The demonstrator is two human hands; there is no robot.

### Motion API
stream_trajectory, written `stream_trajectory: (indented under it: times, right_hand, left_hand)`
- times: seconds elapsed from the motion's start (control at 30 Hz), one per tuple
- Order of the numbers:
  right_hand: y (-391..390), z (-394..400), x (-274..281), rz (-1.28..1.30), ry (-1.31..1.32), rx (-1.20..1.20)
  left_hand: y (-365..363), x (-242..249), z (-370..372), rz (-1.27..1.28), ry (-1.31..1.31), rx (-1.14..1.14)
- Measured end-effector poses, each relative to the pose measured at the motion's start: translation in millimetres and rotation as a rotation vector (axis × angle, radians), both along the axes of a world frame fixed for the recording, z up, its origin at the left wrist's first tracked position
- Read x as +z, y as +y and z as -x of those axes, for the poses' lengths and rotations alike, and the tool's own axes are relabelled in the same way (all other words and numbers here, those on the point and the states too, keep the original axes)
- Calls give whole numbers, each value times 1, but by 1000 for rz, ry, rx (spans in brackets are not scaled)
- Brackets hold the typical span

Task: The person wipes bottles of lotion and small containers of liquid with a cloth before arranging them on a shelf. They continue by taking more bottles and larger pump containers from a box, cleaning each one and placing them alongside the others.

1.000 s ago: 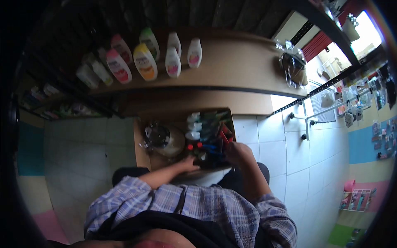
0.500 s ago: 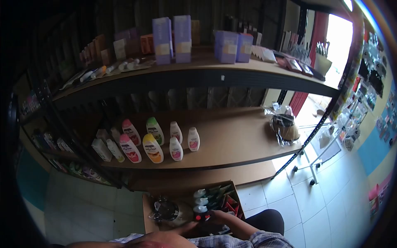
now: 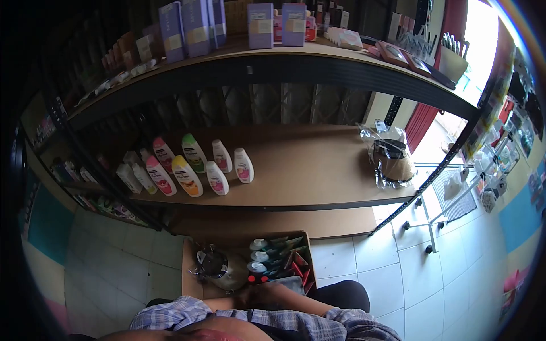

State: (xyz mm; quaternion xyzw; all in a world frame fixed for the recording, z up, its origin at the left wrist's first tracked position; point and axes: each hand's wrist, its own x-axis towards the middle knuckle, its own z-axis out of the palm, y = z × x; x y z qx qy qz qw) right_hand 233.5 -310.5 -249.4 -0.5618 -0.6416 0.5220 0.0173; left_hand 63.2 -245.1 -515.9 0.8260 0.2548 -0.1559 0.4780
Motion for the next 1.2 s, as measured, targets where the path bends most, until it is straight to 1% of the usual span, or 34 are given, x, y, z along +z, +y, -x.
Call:
stream_trajectory:
  times: [0.07,0.13,0.23,0.3,0.4,0.43,0.53,0.6,0.63,0.67,0.73,0.77,0.87,0.93,0.97,1.0,1.13,1.2]
  right_hand:
    - [-12,2,-19,-3,106,-25]
    - [-16,4,-20,-7,217,-50]
    - [-12,-4,-20,58,107,23]
    - [-20,-5,-28,-9,1,-19]
    - [-28,-5,-99,-25,-10,39]
    - [-28,-11,-56,4,-82,37]
    - [-31,-16,-54,67,-72,30]
    - [-32,-16,-78,42,-40,48]
    - [-33,-21,-49,50,-28,3]
    - [-34,-23,-48,60,-31,15]
    - [-33,-18,-43,-46,-66,-100]
    - [-28,-16,-40,-1,-107,-50]
    - [-21,-9,-63,23,-146,7]
    - [-19,-4,-73,18,-161,1]
    - [-17,-2,-87,13,-187,57]
    - [-13,0,-86,5,-212,114]
    - [-13,-3,-81,-2,-148,54]
    - [-11,-4,-88,37,-277,47]
  left_hand:
    - [-1,-1,-4,-3,7,10]
    - [-1,-1,-8,-13,18,21]
    - [6,-2,-15,-32,25,30]
    - [7,-4,-15,-41,32,33]
    - [8,-7,-14,-54,40,28]
    - [8,-8,-12,-57,43,25]
    - [3,-9,-5,-66,59,27]
    - [0,-7,1,-73,79,27]
    - [0,-7,1,-77,86,32]
    - [-2,-5,0,-78,90,32]
    - [-2,-2,2,-81,103,36]
    - [-3,-1,4,-81,111,37]
    - [-4,4,6,-83,135,35]
    - [-3,7,4,-83,147,33]
    - [-3,8,3,-80,152,34]
    - [-2,11,3,-79,154,29]
    - [0,24,-1,-74,175,3]
    - [3,34,-4,-64,190,-31]
